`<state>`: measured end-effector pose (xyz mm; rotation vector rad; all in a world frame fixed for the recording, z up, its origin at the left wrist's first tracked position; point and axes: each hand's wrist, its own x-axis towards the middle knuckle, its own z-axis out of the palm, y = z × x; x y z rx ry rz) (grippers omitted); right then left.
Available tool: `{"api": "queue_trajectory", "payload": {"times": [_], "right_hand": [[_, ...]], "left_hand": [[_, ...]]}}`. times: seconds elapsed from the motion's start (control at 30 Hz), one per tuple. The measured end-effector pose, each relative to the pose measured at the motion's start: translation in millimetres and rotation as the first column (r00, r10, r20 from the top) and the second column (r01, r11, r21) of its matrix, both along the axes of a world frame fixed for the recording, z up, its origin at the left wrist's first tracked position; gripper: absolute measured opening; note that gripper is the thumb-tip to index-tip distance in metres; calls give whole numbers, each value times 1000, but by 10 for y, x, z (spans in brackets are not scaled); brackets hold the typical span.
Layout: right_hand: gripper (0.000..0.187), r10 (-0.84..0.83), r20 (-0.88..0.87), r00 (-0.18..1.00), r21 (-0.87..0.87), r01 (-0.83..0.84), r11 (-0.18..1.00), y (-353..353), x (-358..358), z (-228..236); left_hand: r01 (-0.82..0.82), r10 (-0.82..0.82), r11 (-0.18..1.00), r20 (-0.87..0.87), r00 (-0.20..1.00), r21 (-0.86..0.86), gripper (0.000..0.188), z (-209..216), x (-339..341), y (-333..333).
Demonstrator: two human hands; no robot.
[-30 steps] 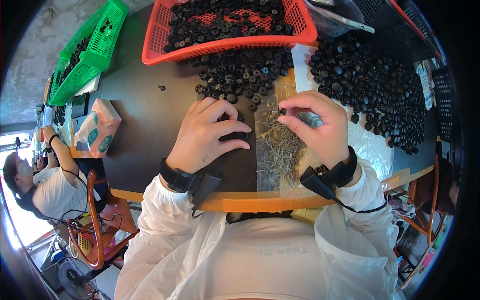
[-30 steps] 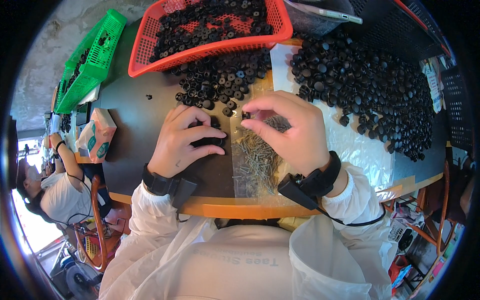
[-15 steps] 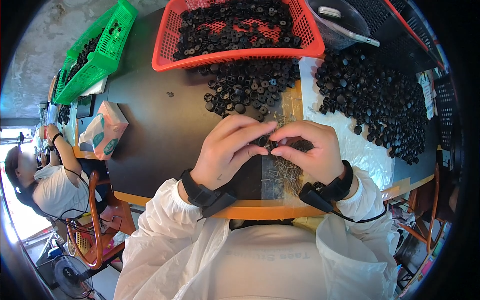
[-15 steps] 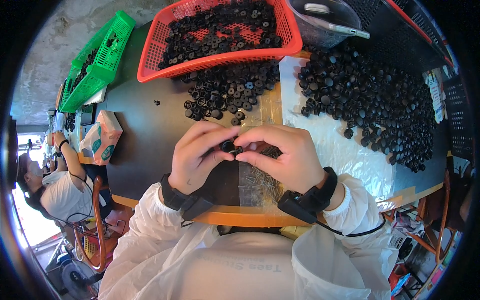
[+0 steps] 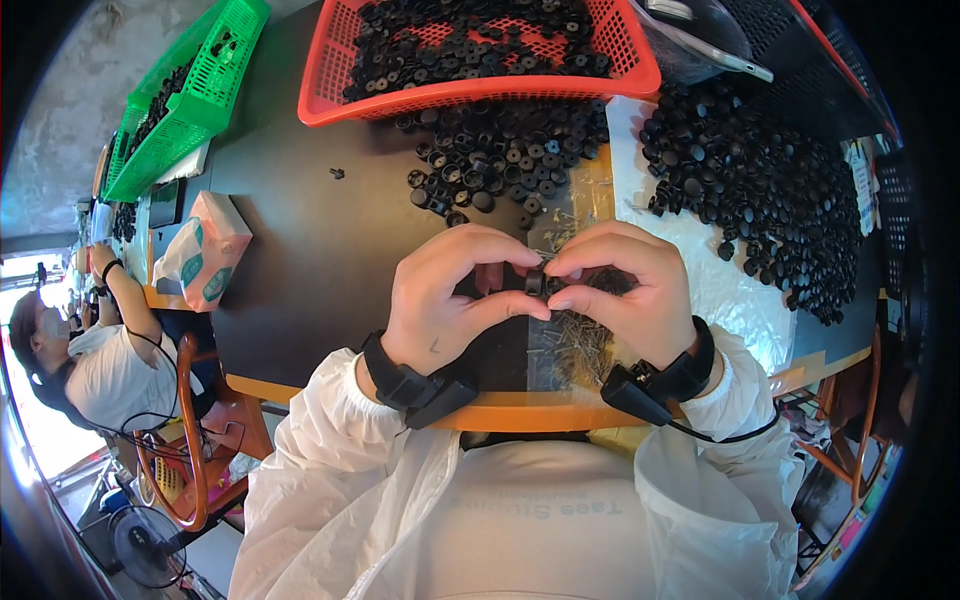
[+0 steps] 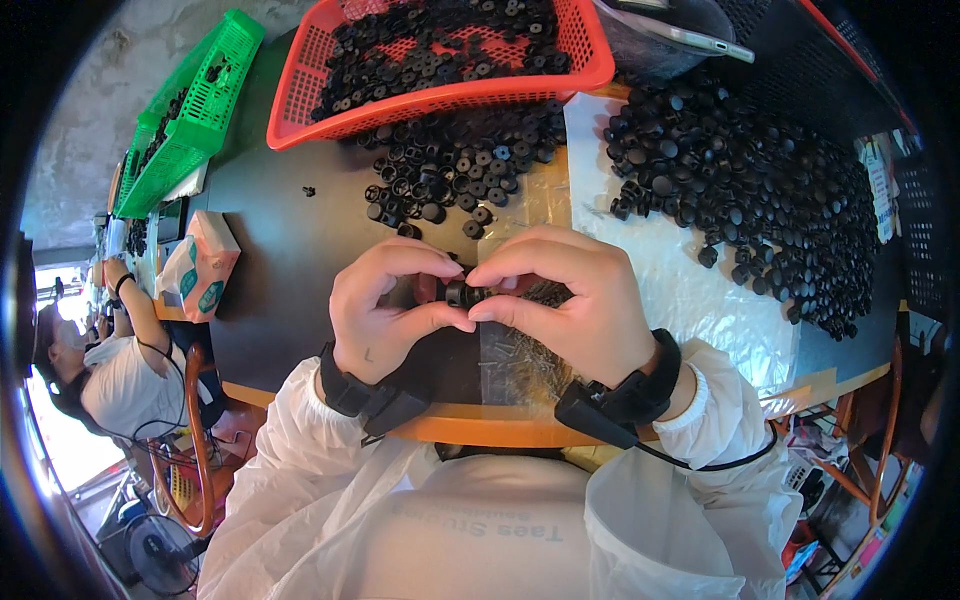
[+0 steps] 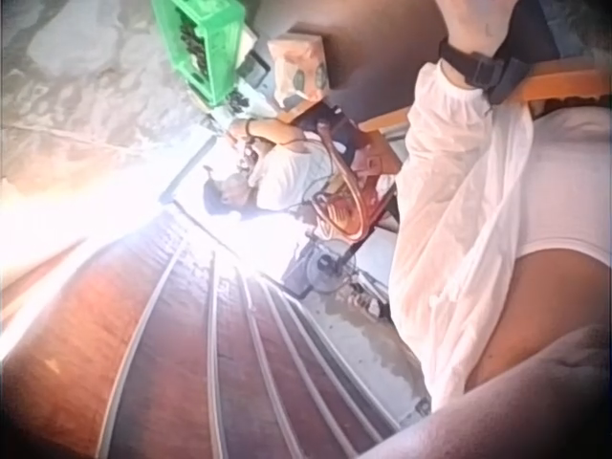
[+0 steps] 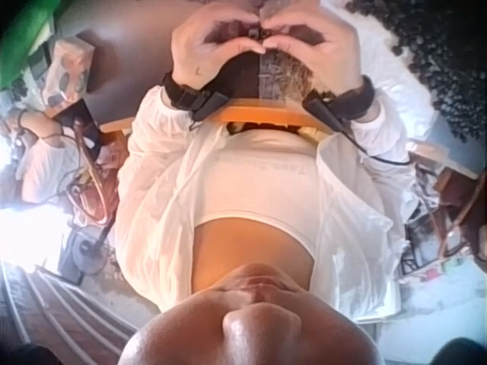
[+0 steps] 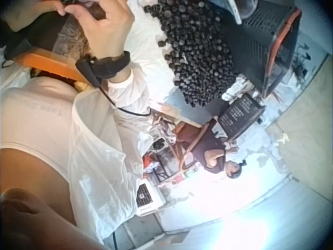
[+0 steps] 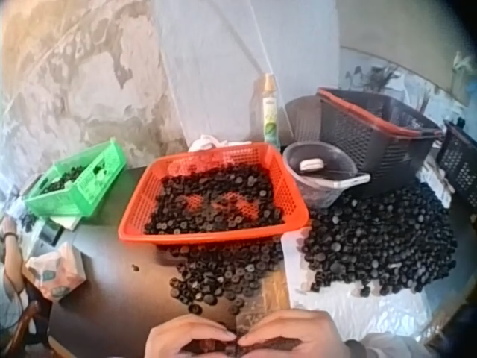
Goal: Assembling small black plastic components by inserting metal pins at a manufacturing workstation.
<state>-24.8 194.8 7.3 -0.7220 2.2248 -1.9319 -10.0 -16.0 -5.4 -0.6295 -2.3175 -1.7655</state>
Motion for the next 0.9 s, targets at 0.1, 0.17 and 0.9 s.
{"api": "queue_trajectory", "payload": {"times": [0.1,0.17,0.9], "right_hand": [[22,0,59,998,-19,1,1000,-1,13,-24],[21,-1,44,999,2,1,1000,9,3,-10],[19,-46,115,992,-78,55,995,-31,58,-43]], "left_hand": [[34,-33,999,24,999,-35,42,10,2,-36],[35,-34,999,30,999,-42,42,12,6,-44],[7,-14,994,72,997,105,37,-76,46,24]]}}
